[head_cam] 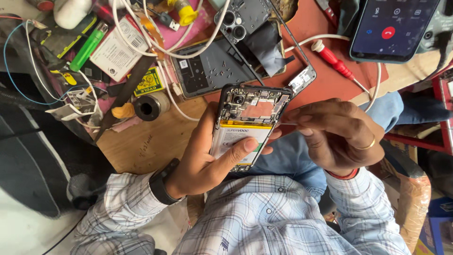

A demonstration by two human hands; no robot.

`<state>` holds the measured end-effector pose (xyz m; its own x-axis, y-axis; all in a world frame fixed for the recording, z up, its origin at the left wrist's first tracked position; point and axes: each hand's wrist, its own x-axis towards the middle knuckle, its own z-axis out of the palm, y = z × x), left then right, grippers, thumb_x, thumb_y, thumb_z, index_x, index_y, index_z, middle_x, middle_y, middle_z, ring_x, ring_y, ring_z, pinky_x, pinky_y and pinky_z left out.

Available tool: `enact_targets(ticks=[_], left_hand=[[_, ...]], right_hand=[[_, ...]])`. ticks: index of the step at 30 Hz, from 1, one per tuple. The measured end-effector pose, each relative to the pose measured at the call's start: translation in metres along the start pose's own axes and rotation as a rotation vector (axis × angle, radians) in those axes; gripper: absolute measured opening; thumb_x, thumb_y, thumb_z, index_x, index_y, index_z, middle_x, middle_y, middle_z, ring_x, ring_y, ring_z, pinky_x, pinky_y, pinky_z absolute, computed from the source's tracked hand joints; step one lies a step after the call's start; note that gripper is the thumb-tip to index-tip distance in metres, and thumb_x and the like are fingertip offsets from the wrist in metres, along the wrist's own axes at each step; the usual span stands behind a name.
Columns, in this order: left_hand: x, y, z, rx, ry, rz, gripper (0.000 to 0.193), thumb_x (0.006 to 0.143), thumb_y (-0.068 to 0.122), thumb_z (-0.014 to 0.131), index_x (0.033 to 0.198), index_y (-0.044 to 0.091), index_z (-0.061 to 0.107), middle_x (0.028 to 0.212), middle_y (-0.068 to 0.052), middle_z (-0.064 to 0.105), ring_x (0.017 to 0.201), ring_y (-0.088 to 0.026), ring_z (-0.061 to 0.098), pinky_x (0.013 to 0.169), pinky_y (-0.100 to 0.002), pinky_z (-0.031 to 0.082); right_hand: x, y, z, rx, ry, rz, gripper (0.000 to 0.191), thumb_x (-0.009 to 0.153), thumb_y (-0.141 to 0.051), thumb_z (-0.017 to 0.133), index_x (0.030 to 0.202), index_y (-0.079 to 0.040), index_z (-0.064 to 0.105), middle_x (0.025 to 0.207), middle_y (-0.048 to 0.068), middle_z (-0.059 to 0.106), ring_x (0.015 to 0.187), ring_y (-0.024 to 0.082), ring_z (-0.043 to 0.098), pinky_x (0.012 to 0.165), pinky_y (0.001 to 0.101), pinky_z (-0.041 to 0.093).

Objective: The person pries open a smartphone, wipes its screen with a cloth, and handles the opened phone body with its battery exposed. They then use multimeter probes to test the exposed battery and circuit board, holding the probes against the board for an extended period.

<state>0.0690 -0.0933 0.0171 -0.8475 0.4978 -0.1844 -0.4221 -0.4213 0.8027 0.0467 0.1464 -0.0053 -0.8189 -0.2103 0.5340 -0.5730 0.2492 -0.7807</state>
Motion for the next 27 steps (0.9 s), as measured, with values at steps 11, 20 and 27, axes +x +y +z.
enact_targets(ticks=[11, 20, 27], left_hand=[[-0.0025, -0.0026, -0.0005, 0.04, 0.007, 0.026, 0.046, 0.111, 0.007, 0.054, 0.148, -0.003, 0.029, 0.152, -0.024, 0.052, 0.137, -0.034, 0.064, 0.112, -0.046, 0.06], [-0.0022, -0.0051, -0.0013, 0.027, -0.007, 0.024, 0.047, 0.111, 0.007, 0.055, 0.149, -0.003, 0.029, 0.154, -0.024, 0.051, 0.137, -0.035, 0.063, 0.111, -0.046, 0.061], [-0.0016, -0.0025, -0.0005, 0.013, -0.016, -0.003, 0.05, 0.111, 0.008, 0.054, 0.152, -0.002, 0.027, 0.154, -0.024, 0.051, 0.138, -0.036, 0.063, 0.11, -0.046, 0.061]], right_hand=[[-0.001, 0.0026, 0.0038, -0.063, 0.007, -0.115, 0.015, 0.097, 0.005, 0.068, 0.104, 0.008, 0.055, 0.095, 0.024, 0.07, 0.084, 0.028, 0.076, 0.067, 0.0319, 0.062], [0.0024, 0.0045, 0.0027, 0.011, 0.018, 0.006, 0.013, 0.096, 0.005, 0.07, 0.098, 0.01, 0.058, 0.09, 0.02, 0.071, 0.08, 0.025, 0.073, 0.066, 0.0312, 0.059], [-0.0002, 0.0016, 0.0055, 0.189, 0.029, 0.232, 0.013, 0.097, 0.0, 0.068, 0.101, 0.01, 0.06, 0.092, 0.018, 0.07, 0.079, 0.018, 0.071, 0.065, 0.0271, 0.06]])
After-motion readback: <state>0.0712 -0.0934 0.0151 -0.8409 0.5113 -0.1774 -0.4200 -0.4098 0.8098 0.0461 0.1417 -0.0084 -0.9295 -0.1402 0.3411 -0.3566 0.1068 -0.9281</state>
